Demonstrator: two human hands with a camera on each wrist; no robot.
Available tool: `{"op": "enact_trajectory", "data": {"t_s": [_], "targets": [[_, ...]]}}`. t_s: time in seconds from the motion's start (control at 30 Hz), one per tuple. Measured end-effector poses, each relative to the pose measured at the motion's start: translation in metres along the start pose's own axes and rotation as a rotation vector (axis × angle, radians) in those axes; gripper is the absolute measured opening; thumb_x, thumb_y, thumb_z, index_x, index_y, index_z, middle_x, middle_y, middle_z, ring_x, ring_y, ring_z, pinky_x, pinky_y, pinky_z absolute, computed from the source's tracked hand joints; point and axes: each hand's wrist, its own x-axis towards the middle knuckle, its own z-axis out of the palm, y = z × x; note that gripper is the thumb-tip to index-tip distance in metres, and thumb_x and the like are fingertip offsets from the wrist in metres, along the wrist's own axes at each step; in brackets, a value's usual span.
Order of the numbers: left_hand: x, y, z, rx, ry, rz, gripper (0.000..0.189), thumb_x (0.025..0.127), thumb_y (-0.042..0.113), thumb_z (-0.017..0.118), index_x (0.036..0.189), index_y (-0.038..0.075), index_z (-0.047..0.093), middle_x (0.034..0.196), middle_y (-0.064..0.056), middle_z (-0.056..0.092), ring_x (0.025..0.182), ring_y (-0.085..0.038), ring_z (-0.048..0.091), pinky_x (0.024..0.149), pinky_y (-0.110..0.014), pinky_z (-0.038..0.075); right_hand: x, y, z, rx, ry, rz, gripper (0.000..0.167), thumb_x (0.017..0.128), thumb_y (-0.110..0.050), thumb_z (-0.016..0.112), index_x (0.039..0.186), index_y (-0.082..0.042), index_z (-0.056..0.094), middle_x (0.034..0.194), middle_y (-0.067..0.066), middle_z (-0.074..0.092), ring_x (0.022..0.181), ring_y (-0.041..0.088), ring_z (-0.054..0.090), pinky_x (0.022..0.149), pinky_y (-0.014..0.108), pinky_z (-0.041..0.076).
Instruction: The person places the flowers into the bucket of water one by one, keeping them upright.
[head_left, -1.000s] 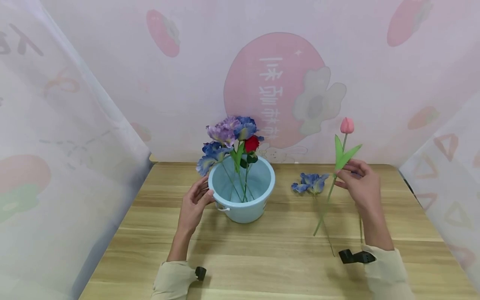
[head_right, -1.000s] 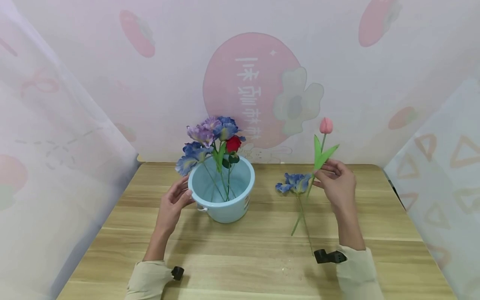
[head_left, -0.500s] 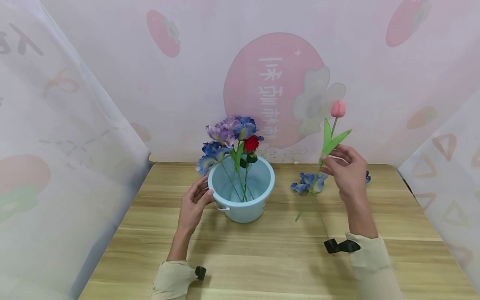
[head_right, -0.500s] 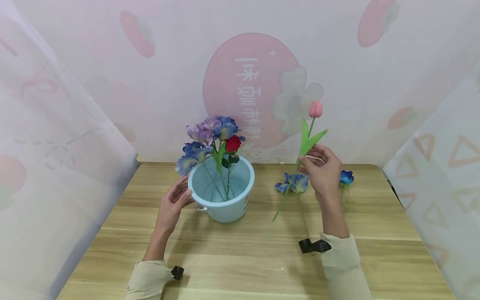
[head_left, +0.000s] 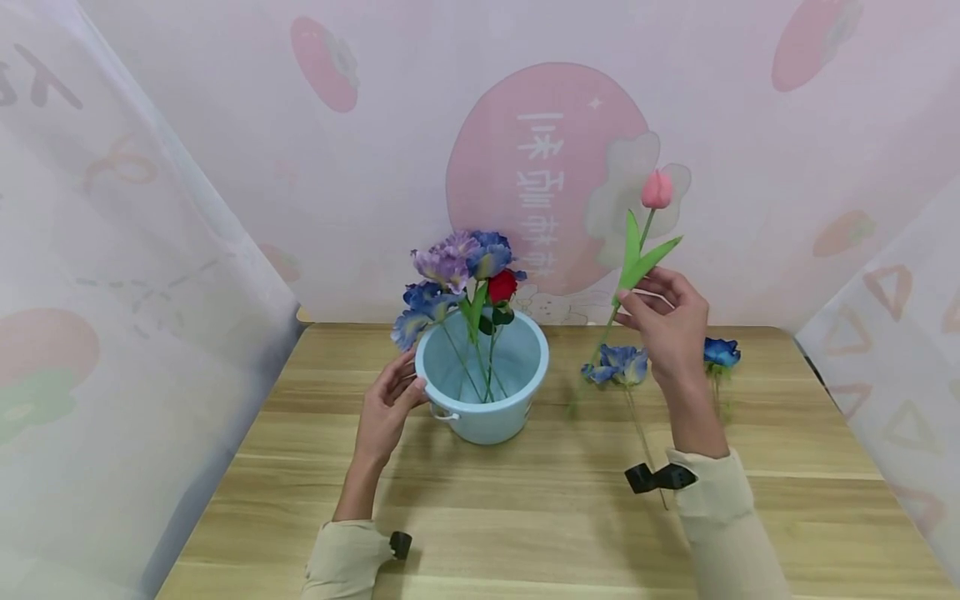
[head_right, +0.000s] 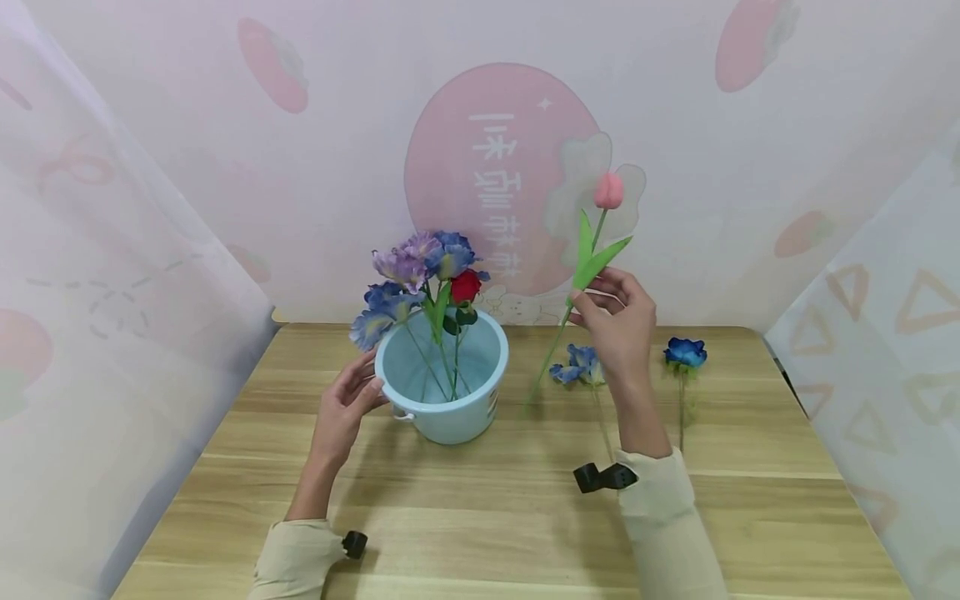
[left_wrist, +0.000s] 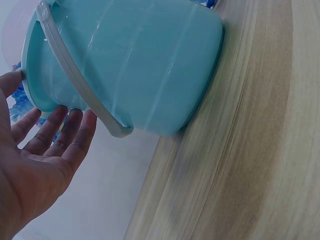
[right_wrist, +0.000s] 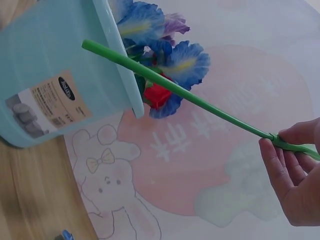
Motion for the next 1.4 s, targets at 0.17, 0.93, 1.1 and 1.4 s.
{"op": "enact_trajectory", "data": {"t_s": [0.17,0.93,1.1,1.4], "targets": [[0.001,0.0,-0.001,0.004,0.001,-0.001,0.055,0.106,0.009,0.067,0.158,0.003,0.051,0.149,-0.03,0.059,0.122,-0.017,0.07,0.088,-0.024,0.067,0.003,-0.001,0.013,-0.016,-0.021,-0.035,0.037,0.094,0.007,0.076,0.129,-0.001,0.067,0.11,0.009,0.067,0.089,0.013,0.075,0.074,0.028,0.069],[-0.001,0.001,-0.001,0.012,0.008,-0.008,0.054,0.106,0.008,0.068,0.157,0.004,0.052,0.147,-0.03,0.06,0.124,-0.026,0.071,0.088,-0.027,0.068,0.013,0.012,0.082,-0.102,-0.075,-0.139,0.037,0.094,0.004,0.077,0.13,0.001,0.067,0.109,0.007,0.069,0.094,0.018,0.074,0.072,0.03,0.07],[0.0,0.002,-0.001,0.01,0.006,-0.005,0.055,0.105,0.007,0.068,0.157,0.003,0.051,0.148,-0.031,0.06,0.124,-0.026,0.071,0.089,-0.029,0.068,0.009,0.025,0.088,-0.158,-0.102,-0.11,0.037,0.095,0.002,0.078,0.13,-0.001,0.068,0.112,0.013,0.071,0.092,0.016,0.075,0.075,0.037,0.071],[0.0,0.001,0.0,0.0,0.002,0.001,0.055,0.105,0.006,0.067,0.157,0.001,0.05,0.148,-0.032,0.06,0.125,-0.026,0.071,0.089,-0.028,0.068,0.006,0.051,0.09,-0.242,-0.119,-0.027,0.036,0.094,0.002,0.077,0.129,0.0,0.068,0.117,0.022,0.074,0.093,0.021,0.075,0.07,0.033,0.07]]}}
